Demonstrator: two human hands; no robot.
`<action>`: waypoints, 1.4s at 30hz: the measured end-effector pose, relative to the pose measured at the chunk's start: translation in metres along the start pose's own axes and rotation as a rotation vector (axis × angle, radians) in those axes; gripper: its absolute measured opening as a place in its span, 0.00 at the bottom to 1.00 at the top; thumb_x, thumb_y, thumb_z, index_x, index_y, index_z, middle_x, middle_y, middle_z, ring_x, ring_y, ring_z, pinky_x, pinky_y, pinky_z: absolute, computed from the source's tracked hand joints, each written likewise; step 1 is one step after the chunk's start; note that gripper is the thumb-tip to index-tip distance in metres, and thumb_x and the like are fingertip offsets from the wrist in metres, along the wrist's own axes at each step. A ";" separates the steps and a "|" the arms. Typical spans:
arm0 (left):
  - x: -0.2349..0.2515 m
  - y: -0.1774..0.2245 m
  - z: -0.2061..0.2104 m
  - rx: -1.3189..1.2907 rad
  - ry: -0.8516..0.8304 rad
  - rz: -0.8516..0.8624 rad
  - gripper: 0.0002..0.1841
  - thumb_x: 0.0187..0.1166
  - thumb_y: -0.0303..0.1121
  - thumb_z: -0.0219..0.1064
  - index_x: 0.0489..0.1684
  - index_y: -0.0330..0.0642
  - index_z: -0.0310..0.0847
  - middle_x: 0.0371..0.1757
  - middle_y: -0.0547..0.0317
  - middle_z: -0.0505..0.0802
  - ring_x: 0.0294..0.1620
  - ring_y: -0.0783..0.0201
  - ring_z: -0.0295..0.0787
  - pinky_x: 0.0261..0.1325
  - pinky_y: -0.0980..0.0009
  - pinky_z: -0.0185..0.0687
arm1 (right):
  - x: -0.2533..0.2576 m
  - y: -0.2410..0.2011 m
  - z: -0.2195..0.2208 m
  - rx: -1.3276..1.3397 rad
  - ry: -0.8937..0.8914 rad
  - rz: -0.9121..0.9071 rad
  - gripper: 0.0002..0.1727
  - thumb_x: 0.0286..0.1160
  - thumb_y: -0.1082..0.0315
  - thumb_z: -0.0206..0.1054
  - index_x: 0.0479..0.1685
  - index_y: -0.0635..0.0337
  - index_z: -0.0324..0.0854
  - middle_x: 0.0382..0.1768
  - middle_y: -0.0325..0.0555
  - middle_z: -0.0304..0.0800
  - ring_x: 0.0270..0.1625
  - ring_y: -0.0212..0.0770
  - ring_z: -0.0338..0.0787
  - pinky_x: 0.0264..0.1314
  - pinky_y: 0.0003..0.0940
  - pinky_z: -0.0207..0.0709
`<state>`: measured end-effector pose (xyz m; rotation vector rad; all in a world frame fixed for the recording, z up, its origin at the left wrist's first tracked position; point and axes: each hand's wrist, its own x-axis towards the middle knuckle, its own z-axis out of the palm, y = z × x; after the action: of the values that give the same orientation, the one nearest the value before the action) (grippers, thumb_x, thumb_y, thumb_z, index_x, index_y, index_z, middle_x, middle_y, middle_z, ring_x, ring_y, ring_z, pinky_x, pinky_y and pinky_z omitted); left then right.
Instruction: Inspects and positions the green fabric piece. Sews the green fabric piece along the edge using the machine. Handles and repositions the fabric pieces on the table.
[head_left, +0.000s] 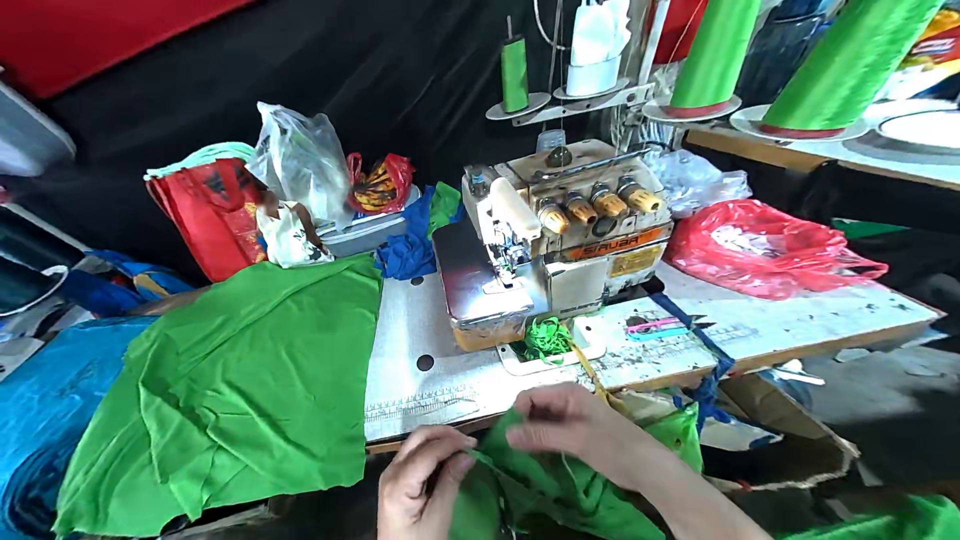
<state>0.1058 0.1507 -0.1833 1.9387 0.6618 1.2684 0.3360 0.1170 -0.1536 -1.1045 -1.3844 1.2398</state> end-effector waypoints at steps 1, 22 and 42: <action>-0.001 0.000 0.000 0.031 0.047 0.004 0.05 0.78 0.28 0.71 0.43 0.39 0.93 0.46 0.64 0.93 0.51 0.79 0.88 0.55 0.81 0.86 | 0.009 0.004 -0.002 0.057 0.082 0.107 0.05 0.77 0.65 0.70 0.38 0.56 0.85 0.29 0.30 0.86 0.31 0.23 0.84 0.35 0.21 0.79; 0.023 0.008 0.020 -0.509 -0.142 -0.370 0.00 0.79 0.33 0.71 0.40 0.50 0.87 0.35 0.78 0.90 0.38 0.84 0.86 0.45 0.83 0.83 | -0.015 0.017 0.024 0.149 0.056 -0.192 0.11 0.68 0.66 0.78 0.45 0.57 0.86 0.36 0.25 0.89 0.39 0.16 0.87 0.44 0.15 0.82; 0.032 0.016 -0.012 0.313 -0.559 -0.126 0.15 0.69 0.38 0.79 0.40 0.32 0.93 0.59 0.39 0.91 0.60 0.43 0.86 0.66 0.40 0.71 | -0.048 -0.057 -0.037 -0.347 0.294 -0.624 0.07 0.83 0.68 0.68 0.46 0.64 0.84 0.42 0.42 0.88 0.44 0.19 0.85 0.47 0.12 0.80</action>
<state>0.1075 0.1680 -0.1496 2.3229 0.6998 0.5186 0.3778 0.0706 -0.0991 -0.9239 -1.5775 0.3843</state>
